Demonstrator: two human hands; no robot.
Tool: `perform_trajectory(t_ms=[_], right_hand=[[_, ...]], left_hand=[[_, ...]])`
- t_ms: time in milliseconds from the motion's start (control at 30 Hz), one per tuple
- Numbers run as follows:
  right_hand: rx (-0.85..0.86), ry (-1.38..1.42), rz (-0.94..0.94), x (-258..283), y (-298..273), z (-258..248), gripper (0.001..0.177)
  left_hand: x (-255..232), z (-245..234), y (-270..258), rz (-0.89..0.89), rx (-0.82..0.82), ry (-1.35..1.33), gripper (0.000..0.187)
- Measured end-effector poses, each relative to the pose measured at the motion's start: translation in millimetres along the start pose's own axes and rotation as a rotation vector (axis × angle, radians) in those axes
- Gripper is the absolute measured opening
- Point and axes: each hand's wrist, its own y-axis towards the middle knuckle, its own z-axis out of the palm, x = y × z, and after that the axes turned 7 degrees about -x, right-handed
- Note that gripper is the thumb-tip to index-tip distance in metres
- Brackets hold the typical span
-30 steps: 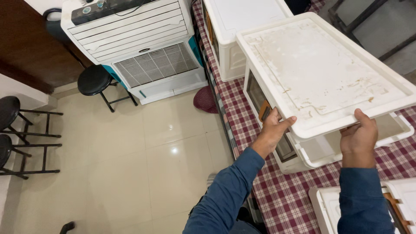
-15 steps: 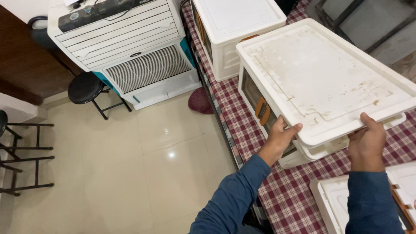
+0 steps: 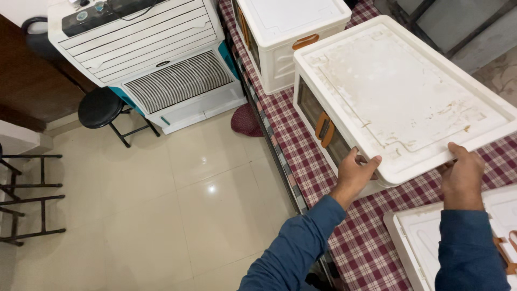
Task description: The person assembles two white plastic coolers on a checkered tablecloth. They unfold the side panels, insert the base trays, and secure the lids on each cooler.
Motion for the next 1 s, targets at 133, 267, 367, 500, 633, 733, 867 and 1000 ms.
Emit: perform_trajectory(t_ms=[133, 267, 367, 500, 633, 733, 867, 1000], right_hand=[[0.047, -0.152, -0.020, 10.1, -14.3, -5.0, 0.038], [0.044, -0.254, -0.049, 7.0, -15.8, -7.6, 0.037], [0.045, -0.238, -0.063, -0.9, -9.7, -13.0, 0.038], [0.023, -0.231, -0.060, -6.0, -5.5, -15.8, 0.044], [-0.046, -0.303, -0.034, -0.4, -8.3, -13.1, 0.050], [-0.070, -0.295, -0.008, 3.5, -10.4, -10.6, 0.052], [-0.113, -0.445, 0.013, 8.3, -3.6, -9.8, 0.056], [-0.106, -0.507, -0.076, 4.4, -0.7, -10.6, 0.078]], left_hand=[[12.8, 10.8, -5.7, 0.014, -0.060, -0.057, 0.065], [21.2, 18.2, -10.1, -0.031, -0.133, 0.006, 0.076], [25.8, 22.8, -14.8, 0.010, -0.161, -0.040, 0.074], [28.9, 27.9, -20.4, -0.021, -0.156, 0.016, 0.079], [33.2, 36.2, -20.7, -0.022, -0.180, 0.150, 0.084], [38.6, 40.4, -19.6, 0.036, -0.239, 0.268, 0.084], [43.8, 47.7, -18.6, 0.028, -0.258, 0.296, 0.090], [47.1, 48.5, -20.6, 0.035, -0.242, 0.262, 0.091]])
